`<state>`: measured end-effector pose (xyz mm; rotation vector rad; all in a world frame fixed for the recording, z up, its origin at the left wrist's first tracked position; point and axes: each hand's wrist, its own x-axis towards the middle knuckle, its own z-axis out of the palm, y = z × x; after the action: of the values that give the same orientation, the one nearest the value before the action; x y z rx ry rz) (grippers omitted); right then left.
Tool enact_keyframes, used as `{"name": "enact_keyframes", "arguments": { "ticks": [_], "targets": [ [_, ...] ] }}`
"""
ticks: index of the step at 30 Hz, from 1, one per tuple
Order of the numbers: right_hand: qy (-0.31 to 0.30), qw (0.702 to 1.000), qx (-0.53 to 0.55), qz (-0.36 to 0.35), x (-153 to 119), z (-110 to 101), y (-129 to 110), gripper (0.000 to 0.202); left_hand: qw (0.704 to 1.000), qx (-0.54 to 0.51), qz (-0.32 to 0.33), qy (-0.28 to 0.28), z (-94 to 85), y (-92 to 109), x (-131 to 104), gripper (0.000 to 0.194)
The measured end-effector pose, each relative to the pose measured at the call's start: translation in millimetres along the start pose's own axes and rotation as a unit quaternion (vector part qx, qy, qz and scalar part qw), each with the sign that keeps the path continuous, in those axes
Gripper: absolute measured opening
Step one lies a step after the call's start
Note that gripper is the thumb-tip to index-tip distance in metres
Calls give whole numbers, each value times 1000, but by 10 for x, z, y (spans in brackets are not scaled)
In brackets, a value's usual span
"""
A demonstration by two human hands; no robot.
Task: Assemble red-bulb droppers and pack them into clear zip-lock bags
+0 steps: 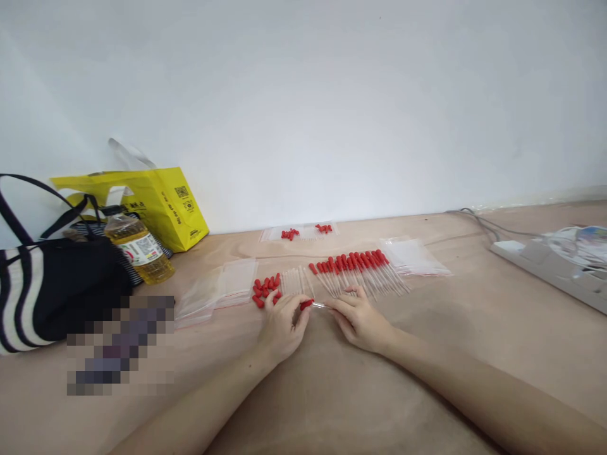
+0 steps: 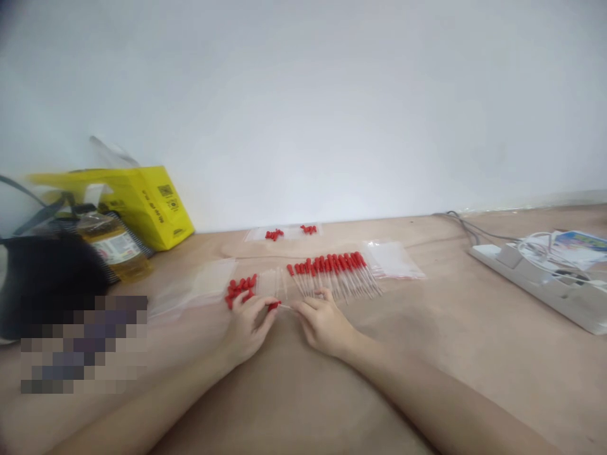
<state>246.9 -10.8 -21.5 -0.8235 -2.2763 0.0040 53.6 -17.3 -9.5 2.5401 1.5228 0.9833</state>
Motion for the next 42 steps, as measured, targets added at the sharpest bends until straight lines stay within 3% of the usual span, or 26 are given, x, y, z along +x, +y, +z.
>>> {"name": "enact_keyframes", "arguments": {
  "ticks": [7, 18, 25, 35, 42],
  "targets": [
    [9, 1000, 4, 13, 2, -10, 23, 22, 1000, 7, 9, 8, -4, 7, -3, 13],
    [14, 999, 27, -17, -11, 35, 49, 26, 1000, -6, 11, 4, 1, -1, 6, 16],
    [47, 997, 15, -55, -9, 66, 32, 23, 999, -38, -3, 11, -12, 24, 2, 18],
    [6, 987, -50, -151, 33, -33, 151, 33, 998, -49, 27, -16, -30, 34, -14, 17],
    [-19, 990, -53, -133, 51, -42, 102, 29, 998, -24, 48, -14, -34, 61, -20, 15]
  ]
}}
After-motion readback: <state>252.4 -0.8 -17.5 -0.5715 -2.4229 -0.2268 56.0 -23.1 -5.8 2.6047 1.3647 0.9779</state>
